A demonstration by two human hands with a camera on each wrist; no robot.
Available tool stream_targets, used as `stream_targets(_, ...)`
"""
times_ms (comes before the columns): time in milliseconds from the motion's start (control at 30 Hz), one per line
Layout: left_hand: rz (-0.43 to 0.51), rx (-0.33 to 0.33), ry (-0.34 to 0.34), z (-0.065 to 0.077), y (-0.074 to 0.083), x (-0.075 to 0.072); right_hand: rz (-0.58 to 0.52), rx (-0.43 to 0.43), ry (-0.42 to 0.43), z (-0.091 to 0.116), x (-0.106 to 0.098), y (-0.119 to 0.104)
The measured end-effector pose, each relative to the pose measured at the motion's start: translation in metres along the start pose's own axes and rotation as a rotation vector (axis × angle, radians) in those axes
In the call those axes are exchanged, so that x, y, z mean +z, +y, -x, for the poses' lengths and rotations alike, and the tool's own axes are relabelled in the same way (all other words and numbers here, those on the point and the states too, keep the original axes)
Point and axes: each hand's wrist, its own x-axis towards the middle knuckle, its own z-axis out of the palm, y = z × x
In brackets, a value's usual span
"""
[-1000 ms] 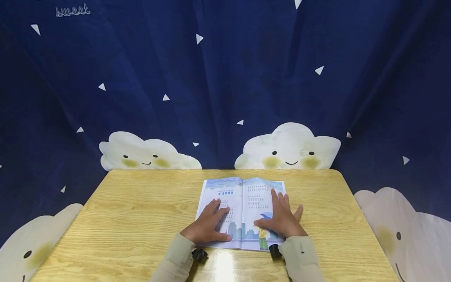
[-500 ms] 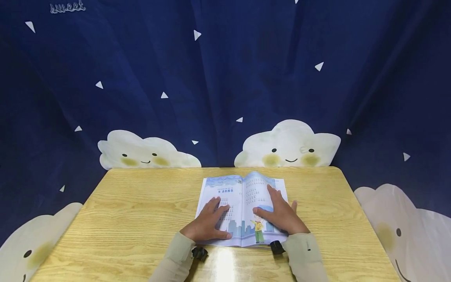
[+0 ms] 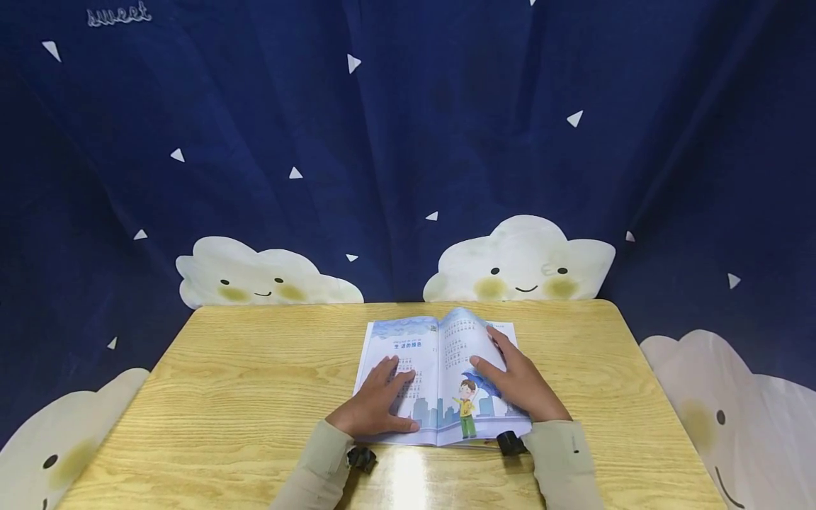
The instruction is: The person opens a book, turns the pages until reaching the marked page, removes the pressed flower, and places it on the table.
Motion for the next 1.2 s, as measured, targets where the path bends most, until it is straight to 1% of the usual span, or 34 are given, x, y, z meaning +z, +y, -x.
stream_targets(33,-0.001,0.002,0.000,0.000,0.000,0.000,-0.040,-0.003,-0.002,0.000,-0.002,0.001)
stream_targets(133,0.002,0.004,-0.001,0.000,0.000,-0.001,-0.114,-0.023,0.009,0.000,-0.008,0.005)
stream_targets(267,0.008,0.002,-0.002,0.000,0.000,0.000,-0.149,-0.060,0.038,-0.003,-0.014,0.016)
stream_targets(433,0.006,-0.001,-0.001,0.000,-0.001,0.001,-0.256,-0.097,0.045,-0.003,-0.018,0.030)
stream_targets(533,0.010,-0.002,-0.002,0.000,-0.001,0.001,-0.271,-0.106,0.045,-0.004,-0.021,0.035)
stream_targets(667,0.019,-0.002,-0.003,0.000,-0.001,0.000,-0.289,-0.156,0.045,-0.005,-0.025,0.039)
stream_targets(800,0.027,0.000,-0.003,0.000,0.000,-0.002,-0.350,-0.203,0.041,-0.005,-0.026,0.040)
stream_targets(967,0.028,0.002,-0.003,0.000,0.000,-0.001,-0.431,-0.204,0.038,-0.003,-0.028,0.041)
stream_targets(1033,0.030,0.000,-0.004,0.000,0.000,-0.001,-0.450,-0.223,0.044,-0.002,-0.029,0.040)
stream_targets(1100,0.035,0.000,-0.004,0.000,0.000,-0.001,-0.444,-0.253,0.061,-0.002,-0.031,0.039)
stream_targets(1200,0.038,0.000,-0.006,0.000,-0.001,0.000,-0.431,-0.276,0.083,0.000,-0.033,0.035)
